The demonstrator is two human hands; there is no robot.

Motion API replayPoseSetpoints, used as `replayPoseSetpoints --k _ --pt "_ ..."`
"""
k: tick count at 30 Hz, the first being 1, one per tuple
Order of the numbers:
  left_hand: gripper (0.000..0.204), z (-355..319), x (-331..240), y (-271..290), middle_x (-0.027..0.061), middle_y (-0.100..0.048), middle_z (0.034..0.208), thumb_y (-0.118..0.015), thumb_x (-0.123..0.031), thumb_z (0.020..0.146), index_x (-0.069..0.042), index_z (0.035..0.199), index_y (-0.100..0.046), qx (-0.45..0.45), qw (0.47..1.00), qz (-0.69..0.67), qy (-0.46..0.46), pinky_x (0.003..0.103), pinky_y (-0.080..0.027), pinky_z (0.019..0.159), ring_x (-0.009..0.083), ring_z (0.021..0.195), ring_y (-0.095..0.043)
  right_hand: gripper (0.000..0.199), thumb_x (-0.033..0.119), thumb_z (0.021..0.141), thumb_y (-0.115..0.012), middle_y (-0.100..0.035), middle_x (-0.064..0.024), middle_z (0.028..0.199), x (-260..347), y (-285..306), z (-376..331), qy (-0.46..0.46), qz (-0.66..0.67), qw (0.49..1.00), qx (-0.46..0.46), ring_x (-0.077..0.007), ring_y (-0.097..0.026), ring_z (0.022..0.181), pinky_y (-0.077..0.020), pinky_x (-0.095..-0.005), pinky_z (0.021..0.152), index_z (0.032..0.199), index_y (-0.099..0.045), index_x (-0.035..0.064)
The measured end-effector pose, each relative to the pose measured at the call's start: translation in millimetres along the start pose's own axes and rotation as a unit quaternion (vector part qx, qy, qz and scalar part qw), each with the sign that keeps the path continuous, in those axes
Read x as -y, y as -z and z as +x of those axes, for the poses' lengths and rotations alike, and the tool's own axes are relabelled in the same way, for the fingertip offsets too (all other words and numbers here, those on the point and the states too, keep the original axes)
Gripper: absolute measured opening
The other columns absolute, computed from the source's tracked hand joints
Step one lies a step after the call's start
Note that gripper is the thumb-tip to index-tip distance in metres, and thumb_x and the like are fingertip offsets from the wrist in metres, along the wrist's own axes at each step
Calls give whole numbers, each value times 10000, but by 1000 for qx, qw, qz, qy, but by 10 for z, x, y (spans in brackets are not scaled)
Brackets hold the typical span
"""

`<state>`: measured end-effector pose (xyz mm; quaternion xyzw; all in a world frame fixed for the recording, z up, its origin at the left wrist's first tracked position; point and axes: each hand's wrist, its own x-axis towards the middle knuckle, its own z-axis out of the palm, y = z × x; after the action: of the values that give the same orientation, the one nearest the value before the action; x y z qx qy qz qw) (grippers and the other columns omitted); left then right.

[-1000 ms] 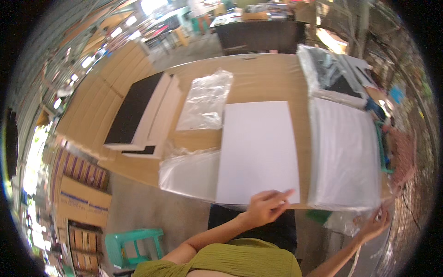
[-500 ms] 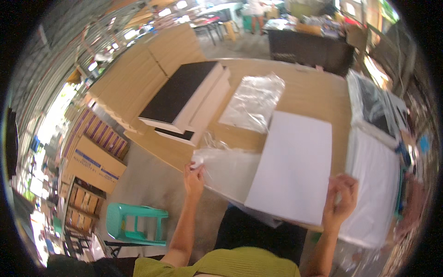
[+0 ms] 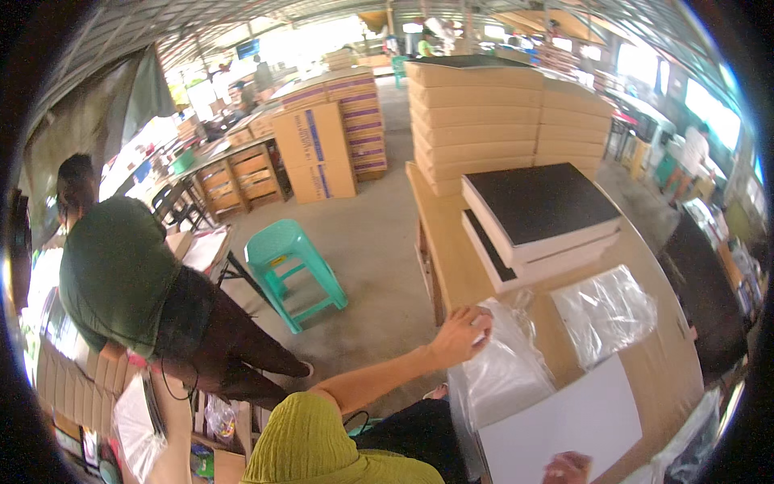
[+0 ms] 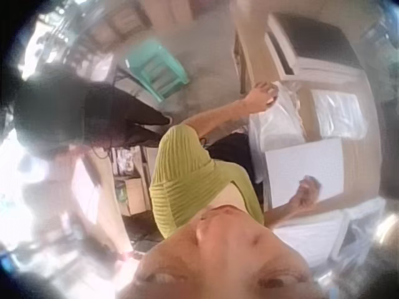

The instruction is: The person places black and white rectangular boards into plastic bags by hand at a workstation.

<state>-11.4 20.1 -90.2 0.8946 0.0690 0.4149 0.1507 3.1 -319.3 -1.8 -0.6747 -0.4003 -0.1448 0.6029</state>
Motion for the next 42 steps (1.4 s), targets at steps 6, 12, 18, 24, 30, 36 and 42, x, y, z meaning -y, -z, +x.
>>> replayPoseSetpoints --k 6,12,18,24,30,36,42 --pt "229 -165 7 93 113 -635 832 -641 -101 795 -84 968 -493 79 981 -166 68 453 -471 748 355 809 -618 204 78 872 -624 -629 -175 1038 94 -1073 -591 -328 274 792 435 -239 -580 996 -456 -339 867 1040 -659 -33" --pt "214 -233 51 126 96 -615 818 -644 -94 785 -91 933 -489 96 975 -197 46 447 -459 684 326 775 -620 200 98 874 -625 -633 -169 1029 -107 -1656 -831 -370 205 754 503 -239 -584 971 -460 -342 840 1026 -664 -27" --pt "171 -280 150 114 78 -643 852 -629 -111 823 -91 948 -515 129 963 -226 71 456 -460 734 312 817 -629 198 118 876 -627 -637 -164 1020 -333 -1780 -851 -400 136 763 488 -238 -588 945 -463 -346 813 1012 -668 -20" --pt "169 -246 212 50 98 -665 906 -624 -123 846 -77 988 -547 148 953 -248 89 433 -475 779 303 873 -644 199 139 879 -629 -642 -159 1012 -575 -1765 -844 -429 85 770 466 -238 -591 920 -467 -349 787 998 -672 -14" --pt "200 -123 175 -128 109 -666 891 -621 -98 831 -73 1009 -534 137 953 -264 58 429 -474 721 310 845 -644 202 159 881 -630 -646 -153 1003 -815 -1710 -832 -447 52 768 457 -237 -595 894 -470 -353 760 984 -677 -8" --pt "230 -76 206 -93 100 -671 890 -623 -99 829 -93 1043 -538 150 957 -231 89 435 -481 746 304 857 -647 207 180 883 -632 -650 -148 994 -984 -1671 -893 -453 25 760 465 -237 -599 869 -474 -356 733 971 -681 -1" --pt "314 6 217 -229 102 -675 926 -625 -97 837 -113 1141 -548 248 936 -211 136 419 -504 800 289 889 -654 214 200 885 -634 -654 -143 985 -1033 -1468 -1100 -487 -33 728 481 -236 -603 843 -477 -360 706 957 -685 5"
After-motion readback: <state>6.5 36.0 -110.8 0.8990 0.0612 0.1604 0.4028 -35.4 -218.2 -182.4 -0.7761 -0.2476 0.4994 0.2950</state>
